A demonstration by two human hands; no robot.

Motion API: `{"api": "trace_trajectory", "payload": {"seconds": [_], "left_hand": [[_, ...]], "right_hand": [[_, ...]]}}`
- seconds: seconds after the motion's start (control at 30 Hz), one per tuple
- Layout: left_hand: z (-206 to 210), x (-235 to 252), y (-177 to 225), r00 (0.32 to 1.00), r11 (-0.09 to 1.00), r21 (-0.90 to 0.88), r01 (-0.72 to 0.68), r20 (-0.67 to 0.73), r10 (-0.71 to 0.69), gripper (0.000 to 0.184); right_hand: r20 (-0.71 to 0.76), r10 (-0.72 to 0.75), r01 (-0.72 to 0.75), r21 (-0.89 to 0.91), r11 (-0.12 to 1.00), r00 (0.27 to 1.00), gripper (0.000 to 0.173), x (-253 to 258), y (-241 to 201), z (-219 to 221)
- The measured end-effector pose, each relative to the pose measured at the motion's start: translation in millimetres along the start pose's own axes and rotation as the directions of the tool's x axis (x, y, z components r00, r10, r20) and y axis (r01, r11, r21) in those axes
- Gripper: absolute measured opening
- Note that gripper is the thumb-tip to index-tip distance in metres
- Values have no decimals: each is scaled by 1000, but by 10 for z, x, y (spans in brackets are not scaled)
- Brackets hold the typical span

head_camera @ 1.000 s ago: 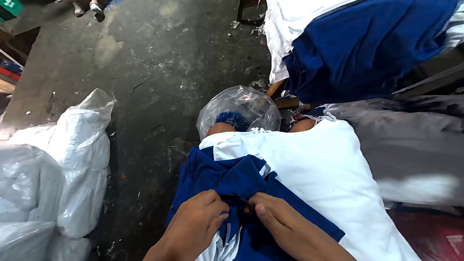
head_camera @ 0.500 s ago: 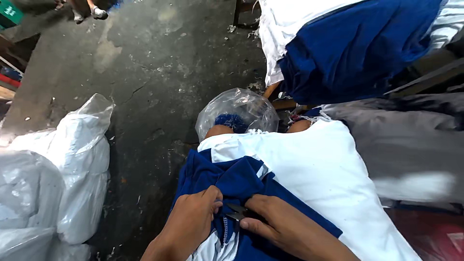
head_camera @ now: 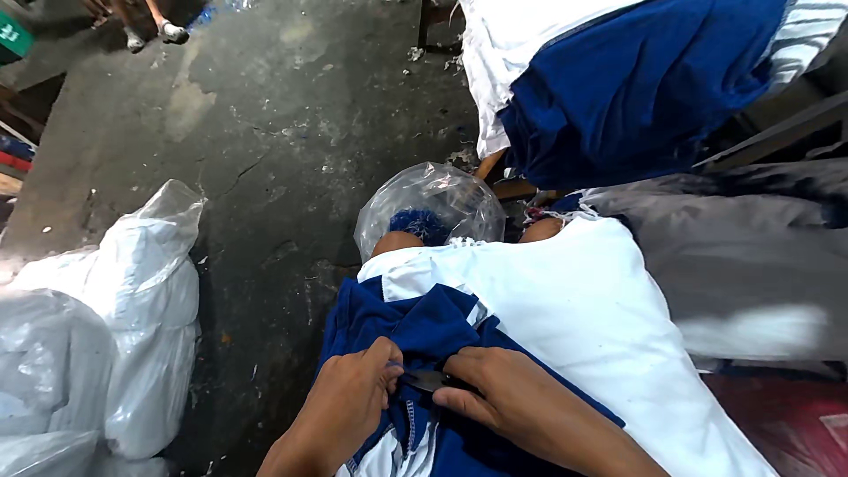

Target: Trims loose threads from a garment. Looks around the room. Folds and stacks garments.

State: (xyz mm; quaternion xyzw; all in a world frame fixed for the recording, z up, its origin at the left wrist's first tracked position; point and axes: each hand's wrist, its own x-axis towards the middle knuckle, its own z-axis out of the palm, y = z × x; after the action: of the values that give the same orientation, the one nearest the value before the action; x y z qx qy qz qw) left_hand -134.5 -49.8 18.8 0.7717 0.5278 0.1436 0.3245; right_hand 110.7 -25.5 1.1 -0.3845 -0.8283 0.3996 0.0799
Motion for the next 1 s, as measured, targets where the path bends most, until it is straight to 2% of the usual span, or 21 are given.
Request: {"api": "trace_trajectory", "payload": {"seconds": [0.2, 0.3, 0.37, 0.47, 0.57, 0.63, 0.73, 0.83, 1.0], "left_hand": [[-5, 18, 4, 999, 998, -59, 33, 9, -32, 22], [-66, 48, -34, 992, 966, -235, 110, 86, -92, 25], [-124, 105, -64, 984, 906, -393, 160, 135, -115, 24], [-188, 262, -92, 974, 719, -657, 225, 161, -157, 16], [-208, 553, -108, 951, 433, -857, 279, 182, -251, 11], [-195, 817, -153, 935, 287, -914, 286, 201, -294, 13], [-161, 1269, -207, 903, 138, -941, 309, 244, -354, 17], [-178, 1713, -151, 869, 134, -938, 319, 233, -436, 20], [-164, 2178, -179, 829, 316, -839, 443, 249, -501, 56]], "right_hand": [[-122, -111, 103, -69, 992, 986, 53, 16, 30, 100], [-78, -50, 47, -37, 998, 996, 56, -11, 48, 83], [-31, 25, -24, 38, 999, 999, 60, -46, 73, 27], [-74, 67, -53, 185, 981, 995, 59, -121, 169, 19], [-116, 81, -45, 286, 957, 990, 54, -170, 260, 71], [-93, 102, -68, 320, 945, 990, 53, -160, 282, 75], [-39, 122, -101, 344, 934, 992, 52, -133, 296, 49], [20, 129, -127, 365, 922, 991, 49, -118, 297, -2], [18, 96, -96, 373, 923, 995, 47, -120, 303, -23]]}}
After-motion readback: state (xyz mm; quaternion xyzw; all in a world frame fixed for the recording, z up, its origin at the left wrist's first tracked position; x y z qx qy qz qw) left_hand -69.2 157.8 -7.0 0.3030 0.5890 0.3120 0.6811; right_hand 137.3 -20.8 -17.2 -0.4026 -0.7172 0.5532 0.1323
